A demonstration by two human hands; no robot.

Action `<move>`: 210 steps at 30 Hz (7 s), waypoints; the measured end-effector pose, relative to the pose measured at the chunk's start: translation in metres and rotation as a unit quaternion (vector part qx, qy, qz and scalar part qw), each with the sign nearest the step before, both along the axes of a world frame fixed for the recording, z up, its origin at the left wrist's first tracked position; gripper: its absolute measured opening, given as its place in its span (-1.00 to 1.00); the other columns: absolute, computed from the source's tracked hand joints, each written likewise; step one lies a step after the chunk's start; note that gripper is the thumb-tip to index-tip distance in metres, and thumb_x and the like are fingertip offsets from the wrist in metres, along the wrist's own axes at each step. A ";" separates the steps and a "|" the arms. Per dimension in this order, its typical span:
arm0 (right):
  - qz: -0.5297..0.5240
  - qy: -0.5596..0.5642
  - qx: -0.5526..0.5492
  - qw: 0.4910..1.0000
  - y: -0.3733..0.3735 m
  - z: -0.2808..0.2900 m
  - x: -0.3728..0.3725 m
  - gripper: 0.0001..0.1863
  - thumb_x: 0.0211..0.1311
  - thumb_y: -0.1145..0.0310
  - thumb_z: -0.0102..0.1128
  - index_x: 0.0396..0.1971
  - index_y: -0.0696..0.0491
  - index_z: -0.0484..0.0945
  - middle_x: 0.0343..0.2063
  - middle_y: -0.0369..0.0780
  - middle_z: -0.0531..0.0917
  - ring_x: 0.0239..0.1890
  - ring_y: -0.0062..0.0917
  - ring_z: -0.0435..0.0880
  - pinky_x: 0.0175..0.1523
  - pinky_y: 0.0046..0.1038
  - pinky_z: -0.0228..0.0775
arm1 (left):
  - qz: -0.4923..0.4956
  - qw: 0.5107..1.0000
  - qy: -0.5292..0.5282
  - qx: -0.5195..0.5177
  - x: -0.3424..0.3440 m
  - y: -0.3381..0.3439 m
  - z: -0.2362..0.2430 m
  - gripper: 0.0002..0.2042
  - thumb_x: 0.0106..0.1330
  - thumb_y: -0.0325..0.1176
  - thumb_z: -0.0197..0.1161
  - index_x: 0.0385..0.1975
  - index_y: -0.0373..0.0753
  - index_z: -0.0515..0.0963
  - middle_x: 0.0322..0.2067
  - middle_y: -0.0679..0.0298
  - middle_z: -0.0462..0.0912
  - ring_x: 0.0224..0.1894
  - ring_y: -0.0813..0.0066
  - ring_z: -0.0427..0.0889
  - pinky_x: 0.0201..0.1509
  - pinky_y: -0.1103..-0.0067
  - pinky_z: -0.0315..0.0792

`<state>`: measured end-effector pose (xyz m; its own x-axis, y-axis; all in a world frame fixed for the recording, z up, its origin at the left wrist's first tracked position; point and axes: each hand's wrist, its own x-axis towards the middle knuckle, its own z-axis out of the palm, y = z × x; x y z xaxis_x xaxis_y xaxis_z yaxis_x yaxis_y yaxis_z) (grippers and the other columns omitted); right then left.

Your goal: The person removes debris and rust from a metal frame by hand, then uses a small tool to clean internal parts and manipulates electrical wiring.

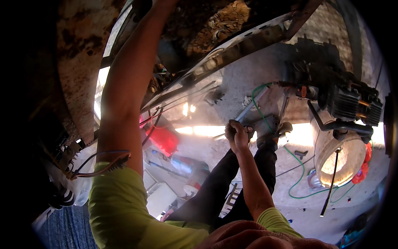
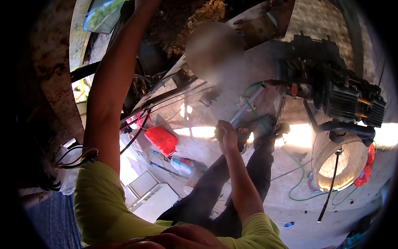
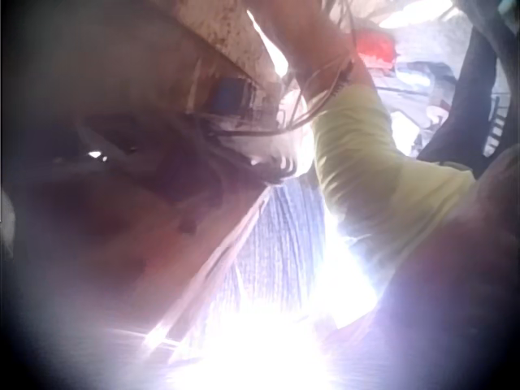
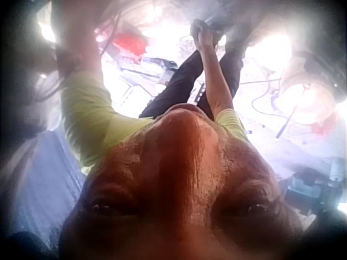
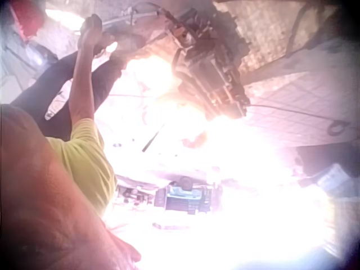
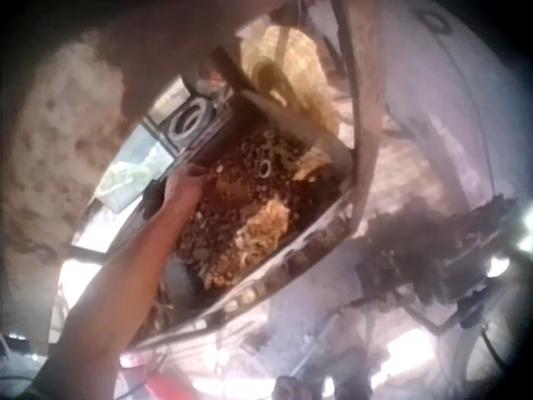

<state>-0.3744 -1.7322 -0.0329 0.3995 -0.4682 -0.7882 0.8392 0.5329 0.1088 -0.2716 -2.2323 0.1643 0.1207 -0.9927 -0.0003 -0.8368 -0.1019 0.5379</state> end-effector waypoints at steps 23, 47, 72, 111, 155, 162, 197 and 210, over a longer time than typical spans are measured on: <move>-0.017 -0.009 -0.041 0.999 -0.005 0.010 -0.005 -0.86 0.37 0.40 0.07 -0.24 0.15 0.56 -0.56 -0.34 0.44 -0.57 -0.64 0.36 -0.46 -0.55 0.16 | -0.174 0.578 0.738 0.302 -0.066 0.154 0.046 -0.82 0.44 -0.42 0.15 -0.07 -0.30 0.59 -0.14 0.12 0.70 -0.08 0.29 0.68 0.05 0.39 0.56; -0.037 -0.043 -0.053 0.997 -0.008 0.007 -0.017 -0.85 0.37 0.39 0.09 -0.22 0.14 0.55 -0.52 -0.32 0.46 -0.53 -0.62 0.38 -0.44 -0.55 0.20 | -0.230 0.848 0.474 0.050 -0.095 0.204 0.056 -0.85 0.32 -0.58 0.17 -0.14 -0.30 0.47 -0.18 0.10 0.63 -0.20 0.26 0.70 -0.11 0.34 0.62; -0.012 -0.014 -0.044 0.999 -0.013 0.005 -0.020 -0.79 0.35 0.37 0.11 -0.10 0.14 0.56 -0.42 -0.30 0.53 -0.43 -0.59 0.47 -0.33 -0.53 0.32 | -0.277 0.806 0.516 0.085 -0.106 0.213 0.039 -0.74 0.33 -0.60 0.19 0.01 -0.35 0.51 -0.35 0.13 0.58 -0.35 0.37 0.58 -0.23 0.50 0.46; -0.002 0.030 0.006 1.000 -0.021 0.014 -0.015 -0.88 0.31 0.36 0.12 -0.36 0.10 0.51 -0.52 -0.30 0.51 -0.47 -0.52 0.54 -0.41 -0.52 0.35 | -0.244 0.903 0.346 0.068 -0.004 0.091 0.019 -0.61 0.32 -0.64 0.17 0.14 -0.25 0.56 -0.11 0.28 0.68 -0.16 0.44 0.66 -0.04 0.54 0.50; 0.009 0.059 0.014 0.998 -0.017 0.014 -0.008 -0.82 0.30 0.36 0.15 -0.21 0.14 0.57 -0.49 -0.27 0.60 -0.47 -0.54 0.59 -0.42 -0.51 0.42 | -0.408 0.862 -0.290 -0.077 0.012 0.134 0.038 -0.67 0.11 -0.21 0.46 -0.23 -0.31 0.64 -0.15 0.02 0.61 -0.02 -0.02 0.57 0.09 0.22 0.49; -0.002 0.055 0.005 0.998 -0.015 0.011 -0.008 -0.82 0.31 0.37 0.14 -0.20 0.14 0.57 -0.47 -0.27 0.60 -0.46 -0.53 0.59 -0.39 -0.51 0.43 | -0.328 0.889 -0.316 -0.040 0.010 0.134 0.045 -0.64 -0.05 -0.25 0.49 -0.29 -0.33 0.63 -0.26 0.02 0.60 -0.11 -0.02 0.59 -0.03 0.20 0.52; -0.011 0.008 -0.022 1.000 -0.018 0.011 -0.019 -0.89 0.32 0.37 0.10 -0.39 0.06 0.49 -0.54 -0.30 0.52 -0.49 -0.51 0.54 -0.40 -0.50 0.35 | -0.128 0.857 0.476 0.148 -0.036 0.102 0.046 -0.76 0.30 -0.49 0.29 -0.04 -0.24 0.56 -0.24 0.21 0.70 -0.23 0.41 0.68 -0.12 0.51 0.59; -0.022 -0.008 -0.026 0.999 -0.016 0.008 -0.022 -0.88 0.33 0.36 0.15 -0.24 0.08 0.54 -0.49 -0.33 0.53 -0.46 -0.58 0.52 -0.36 -0.53 0.38 | -0.329 0.935 -0.117 -0.054 -0.010 0.107 0.022 -0.86 0.22 -0.35 0.32 -0.31 -0.24 0.71 -0.36 0.09 0.70 -0.26 0.18 0.71 -0.13 0.39 0.56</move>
